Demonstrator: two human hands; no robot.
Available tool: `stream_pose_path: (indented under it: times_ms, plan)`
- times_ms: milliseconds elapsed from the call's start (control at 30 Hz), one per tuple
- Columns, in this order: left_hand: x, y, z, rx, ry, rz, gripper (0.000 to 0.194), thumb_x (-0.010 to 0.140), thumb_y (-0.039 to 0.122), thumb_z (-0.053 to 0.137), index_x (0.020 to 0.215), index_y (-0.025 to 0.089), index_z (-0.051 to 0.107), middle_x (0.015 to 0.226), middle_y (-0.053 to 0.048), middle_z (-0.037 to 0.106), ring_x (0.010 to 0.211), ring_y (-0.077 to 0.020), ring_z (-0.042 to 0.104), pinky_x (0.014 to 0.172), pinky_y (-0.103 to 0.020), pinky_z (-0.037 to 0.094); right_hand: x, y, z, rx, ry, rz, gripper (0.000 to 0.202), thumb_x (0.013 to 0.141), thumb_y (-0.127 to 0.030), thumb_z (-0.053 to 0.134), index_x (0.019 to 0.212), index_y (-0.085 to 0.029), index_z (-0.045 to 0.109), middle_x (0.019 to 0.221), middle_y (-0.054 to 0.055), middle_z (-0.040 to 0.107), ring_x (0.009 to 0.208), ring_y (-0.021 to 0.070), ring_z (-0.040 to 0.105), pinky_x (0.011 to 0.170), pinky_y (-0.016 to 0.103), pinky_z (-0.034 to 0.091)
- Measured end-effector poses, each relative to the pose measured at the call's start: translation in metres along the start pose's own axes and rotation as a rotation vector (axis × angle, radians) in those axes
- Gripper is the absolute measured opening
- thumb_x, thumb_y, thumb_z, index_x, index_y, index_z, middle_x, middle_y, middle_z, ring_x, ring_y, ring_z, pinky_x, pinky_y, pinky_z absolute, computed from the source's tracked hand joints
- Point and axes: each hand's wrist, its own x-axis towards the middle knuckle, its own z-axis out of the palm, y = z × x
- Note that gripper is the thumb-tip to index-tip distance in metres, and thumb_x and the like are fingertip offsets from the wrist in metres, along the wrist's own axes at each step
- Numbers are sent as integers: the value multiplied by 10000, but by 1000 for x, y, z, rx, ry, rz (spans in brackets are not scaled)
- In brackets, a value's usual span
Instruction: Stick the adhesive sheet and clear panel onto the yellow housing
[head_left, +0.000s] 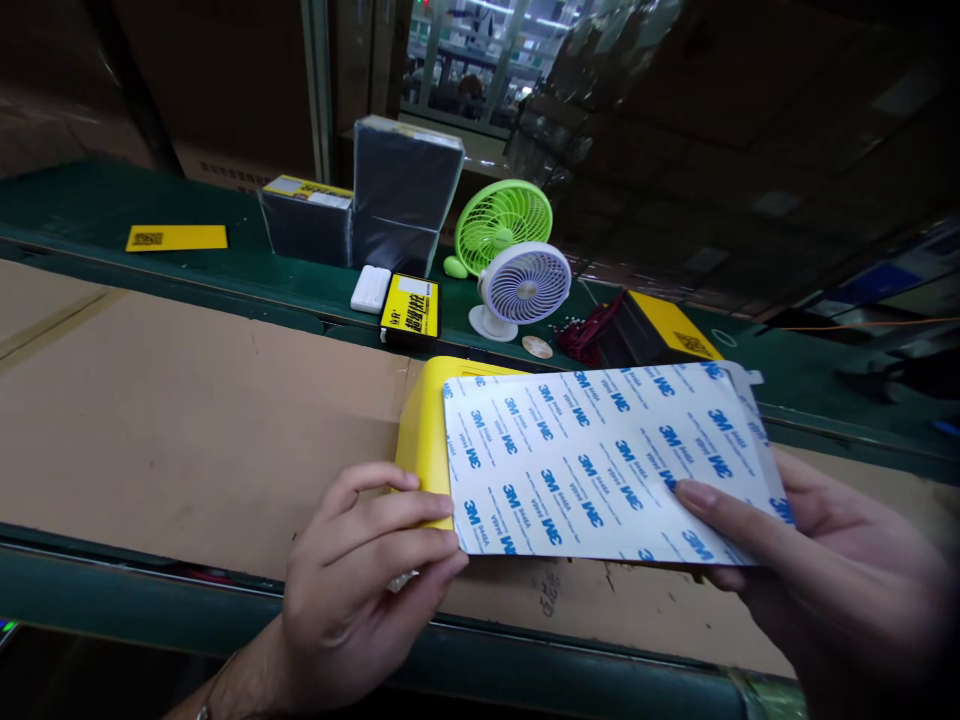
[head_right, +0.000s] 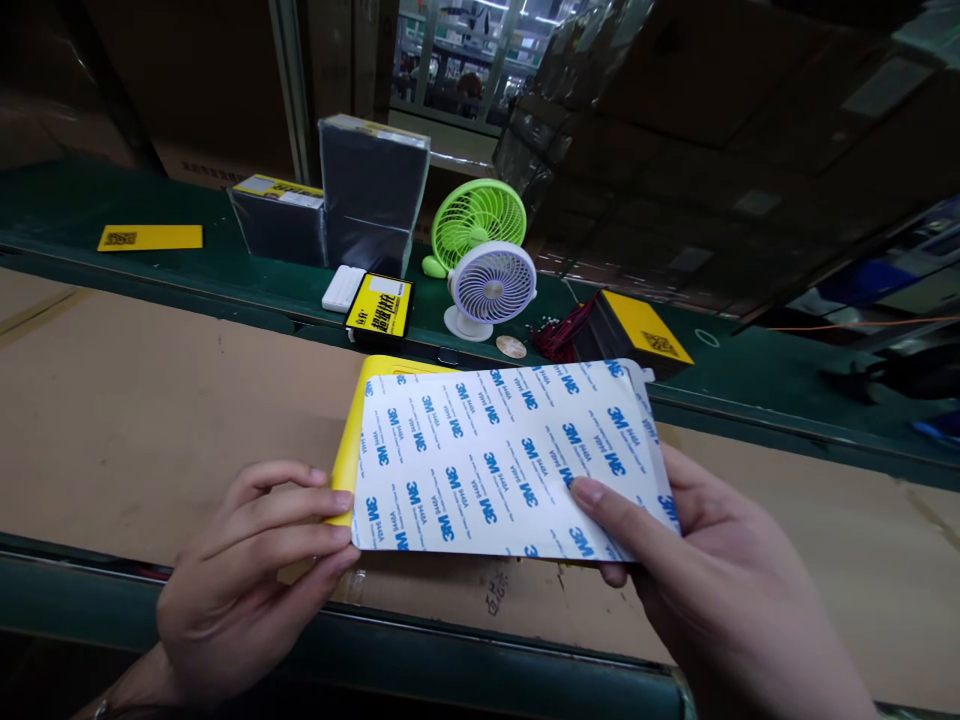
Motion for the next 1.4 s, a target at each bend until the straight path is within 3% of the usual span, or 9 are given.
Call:
stream_pose_path:
  times_ms: [133,267,533,1000,1400]
  plan:
    - [2,0,0,6,25,35,287,674,69,693,927,182,617,963,-35,696,921,-172,615,790,-335,526,-3,-2,2,-17,-5,13,608,473,-236,829,1044,-239,619,866,67,674,572,196,620,360,179,497]
    - [4,1,0,9,24,42,261,683,63,682,912,173,619,959,-36,695,919,-169,613,783,-328,529,-5,-3,6,-29,-3,-1,755,477,-236,822,1176,-308,547,980,73,657,593,213,623,356,204,501]
    - [6,2,-1,-12,12,45,239,660,41,694,860,152,624,935,-48,693,941,-170,602,811,-315,531,-5,1,1,-80,-30,-27,705,542,-262,804,1187,-329,528,962,61,654,575,191,605,351,203,496]
    - [5,0,-1,-40,2,28,266,662,41,692,884,166,618,946,-45,686,951,-182,584,793,-328,540,-2,1,0,-109,-87,-73,582,581,-276,784,1124,-272,574,814,36,620,509,122,510,323,165,445]
    - [4,0,0,-48,4,38,275,656,32,685,894,159,626,950,-57,682,954,-195,577,775,-334,536,-4,5,0,-242,-66,-119,671,583,-331,777,1199,-313,512,803,17,644,474,124,520,330,183,465]
